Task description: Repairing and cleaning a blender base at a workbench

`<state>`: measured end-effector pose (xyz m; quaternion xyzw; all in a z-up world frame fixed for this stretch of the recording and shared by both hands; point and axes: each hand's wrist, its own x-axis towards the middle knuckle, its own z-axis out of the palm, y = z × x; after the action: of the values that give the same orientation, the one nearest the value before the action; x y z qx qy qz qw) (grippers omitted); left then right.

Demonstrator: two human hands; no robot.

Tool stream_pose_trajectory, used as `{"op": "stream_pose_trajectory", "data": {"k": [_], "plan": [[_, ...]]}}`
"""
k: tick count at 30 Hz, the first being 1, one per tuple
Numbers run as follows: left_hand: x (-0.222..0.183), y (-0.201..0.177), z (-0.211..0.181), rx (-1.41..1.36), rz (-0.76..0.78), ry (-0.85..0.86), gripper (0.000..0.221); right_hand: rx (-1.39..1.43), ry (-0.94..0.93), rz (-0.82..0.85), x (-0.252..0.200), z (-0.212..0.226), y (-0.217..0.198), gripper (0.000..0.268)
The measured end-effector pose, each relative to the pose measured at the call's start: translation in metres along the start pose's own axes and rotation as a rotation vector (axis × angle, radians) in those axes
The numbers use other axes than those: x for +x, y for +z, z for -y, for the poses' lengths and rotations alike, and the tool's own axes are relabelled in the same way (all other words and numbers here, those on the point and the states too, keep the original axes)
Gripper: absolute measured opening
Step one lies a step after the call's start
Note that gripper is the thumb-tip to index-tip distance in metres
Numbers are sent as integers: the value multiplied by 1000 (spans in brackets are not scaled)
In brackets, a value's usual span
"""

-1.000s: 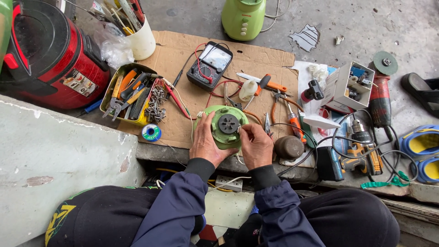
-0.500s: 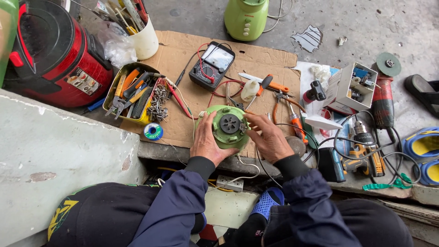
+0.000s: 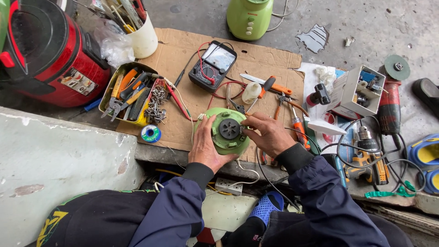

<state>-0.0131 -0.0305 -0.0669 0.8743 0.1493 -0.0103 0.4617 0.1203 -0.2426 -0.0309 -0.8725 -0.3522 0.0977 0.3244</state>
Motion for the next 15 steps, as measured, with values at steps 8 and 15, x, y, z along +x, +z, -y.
{"op": "stream_pose_trajectory", "data": {"k": [8, 15], "plan": [[0, 5, 3, 18, -18, 24, 142, -166, 27, 58, 7, 31, -9, 15], [4, 6, 4, -9, -37, 29, 145, -147, -66, 94, 0, 38, -21, 17]]}}
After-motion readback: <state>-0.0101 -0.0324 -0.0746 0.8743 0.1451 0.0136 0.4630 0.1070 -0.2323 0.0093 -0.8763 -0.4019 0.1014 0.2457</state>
